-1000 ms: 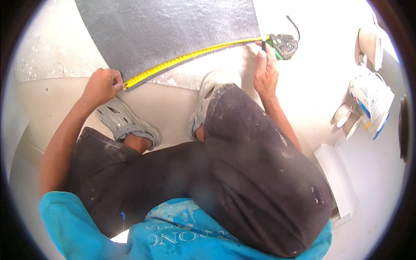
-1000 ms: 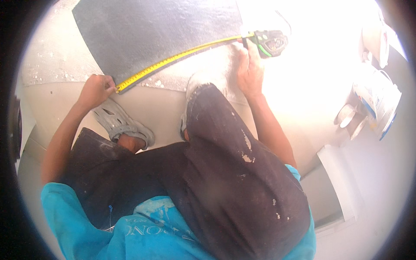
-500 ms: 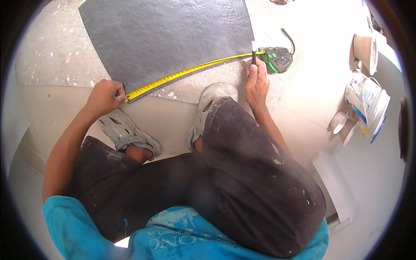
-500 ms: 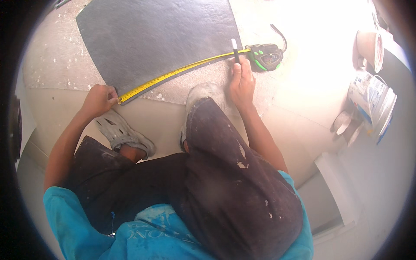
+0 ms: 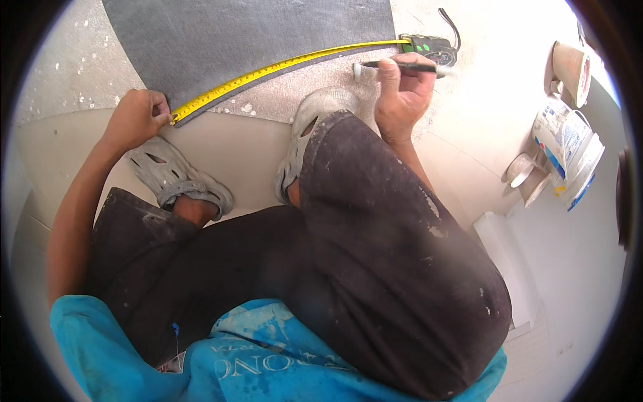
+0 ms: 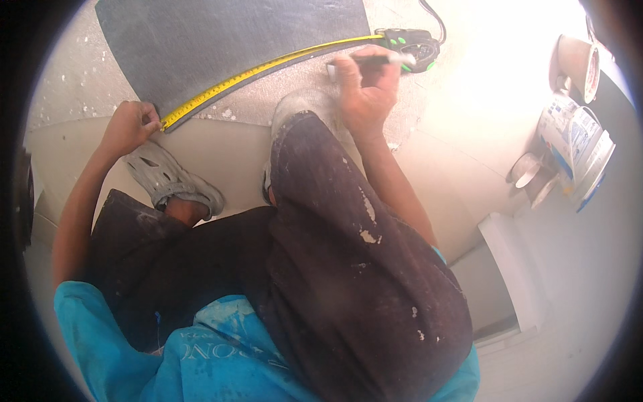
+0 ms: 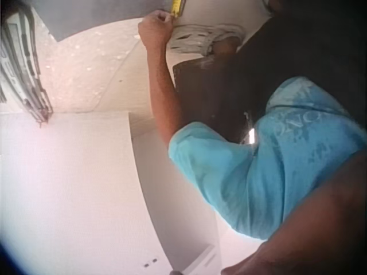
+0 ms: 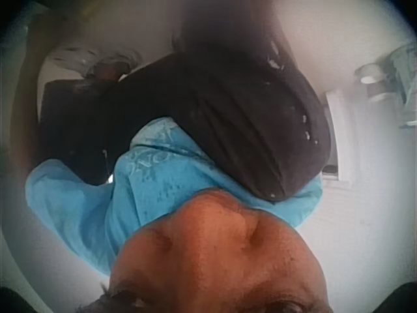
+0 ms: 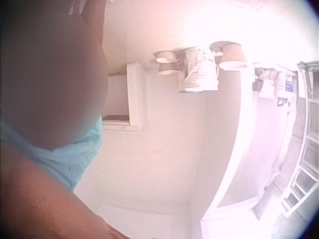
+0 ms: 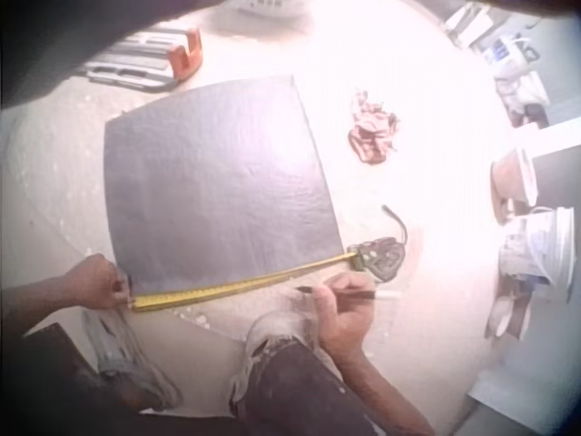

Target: The person measures and marks a dark gray tile using a tape measure and marker, then wipes it with a cloth. They use a manual tile cutter to score and snap the tile, carry it to a tiled floor area, and place it into position alongside existing tiles.

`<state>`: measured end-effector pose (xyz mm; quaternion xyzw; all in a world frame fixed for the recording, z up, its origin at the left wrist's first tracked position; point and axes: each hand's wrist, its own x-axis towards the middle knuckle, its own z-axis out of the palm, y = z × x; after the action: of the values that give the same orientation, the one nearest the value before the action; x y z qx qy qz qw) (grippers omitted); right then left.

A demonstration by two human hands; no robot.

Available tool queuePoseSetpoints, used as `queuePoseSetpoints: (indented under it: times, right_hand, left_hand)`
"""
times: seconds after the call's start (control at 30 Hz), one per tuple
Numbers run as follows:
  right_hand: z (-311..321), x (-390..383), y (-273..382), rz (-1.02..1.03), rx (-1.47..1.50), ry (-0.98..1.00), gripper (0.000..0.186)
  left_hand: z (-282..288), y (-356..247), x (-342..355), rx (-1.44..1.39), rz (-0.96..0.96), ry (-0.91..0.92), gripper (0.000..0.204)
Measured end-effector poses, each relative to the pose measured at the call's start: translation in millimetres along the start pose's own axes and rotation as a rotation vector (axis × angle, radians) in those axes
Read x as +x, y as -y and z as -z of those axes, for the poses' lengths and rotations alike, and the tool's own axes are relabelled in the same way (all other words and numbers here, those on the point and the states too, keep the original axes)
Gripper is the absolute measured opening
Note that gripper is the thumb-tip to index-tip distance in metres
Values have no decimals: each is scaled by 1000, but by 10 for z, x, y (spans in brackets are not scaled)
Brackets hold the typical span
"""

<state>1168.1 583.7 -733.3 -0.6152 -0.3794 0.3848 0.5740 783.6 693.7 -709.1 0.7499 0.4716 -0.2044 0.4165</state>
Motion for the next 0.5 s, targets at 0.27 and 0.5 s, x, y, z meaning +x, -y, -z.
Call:
queuePoseSetpoints:
  times: [0.27, 0.5]
  right_hand:
    - [-252, -52, -169, 257, -487, 187, 12]
    - [-294, -10, -191, 352, -480, 160, 13]
  left_hand:
    - [12, -26, -13, 12, 35, 14, 10]
    - [7, -4, 0, -34, 59, 31, 10]
